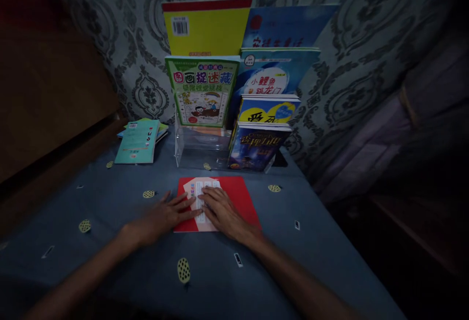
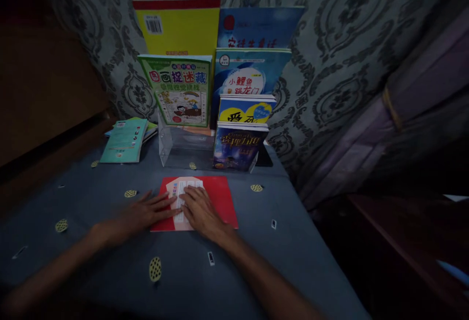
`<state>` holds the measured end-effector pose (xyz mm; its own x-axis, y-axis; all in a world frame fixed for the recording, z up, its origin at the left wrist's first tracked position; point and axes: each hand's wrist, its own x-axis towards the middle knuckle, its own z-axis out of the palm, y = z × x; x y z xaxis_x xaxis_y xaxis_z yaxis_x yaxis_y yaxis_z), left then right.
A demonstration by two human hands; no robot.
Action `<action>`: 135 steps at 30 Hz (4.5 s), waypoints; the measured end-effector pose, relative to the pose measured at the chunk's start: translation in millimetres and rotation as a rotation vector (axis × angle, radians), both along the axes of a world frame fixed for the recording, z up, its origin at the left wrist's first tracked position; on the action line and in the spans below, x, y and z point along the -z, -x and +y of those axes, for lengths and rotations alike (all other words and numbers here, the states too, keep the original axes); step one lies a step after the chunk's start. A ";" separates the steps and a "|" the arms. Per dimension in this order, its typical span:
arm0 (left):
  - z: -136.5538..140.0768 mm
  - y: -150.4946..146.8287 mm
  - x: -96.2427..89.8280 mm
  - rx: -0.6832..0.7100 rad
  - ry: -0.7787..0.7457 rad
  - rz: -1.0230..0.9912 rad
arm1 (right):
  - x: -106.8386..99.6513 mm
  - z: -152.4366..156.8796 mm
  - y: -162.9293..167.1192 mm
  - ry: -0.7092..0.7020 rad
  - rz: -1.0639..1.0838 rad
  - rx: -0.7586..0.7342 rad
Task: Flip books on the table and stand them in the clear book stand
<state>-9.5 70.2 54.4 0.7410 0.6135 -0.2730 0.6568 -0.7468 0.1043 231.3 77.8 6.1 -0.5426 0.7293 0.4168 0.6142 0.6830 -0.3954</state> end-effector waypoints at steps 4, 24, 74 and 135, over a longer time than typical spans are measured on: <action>3.5 -0.6 -14.9 -0.052 0.029 0.033 | 0.0 -2.8 4.7 0.010 -0.056 0.015; 75.6 18.3 36.0 -0.382 -0.080 -0.672 | -26.4 34.1 52.5 0.032 -0.299 0.010; 59.3 9.7 44.8 -0.222 -0.380 -0.413 | -27.5 25.9 -2.4 0.075 -0.369 0.336; 8.1 -137.4 31.9 0.386 0.017 -0.369 | 14.7 26.8 -105.2 0.027 -0.070 0.333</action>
<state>127.9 78.3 22.5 0.9605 0.2754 0.0403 0.2524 -0.9229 0.2908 336.5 104.5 -8.5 -0.2994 0.8816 0.3650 0.8280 0.4301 -0.3597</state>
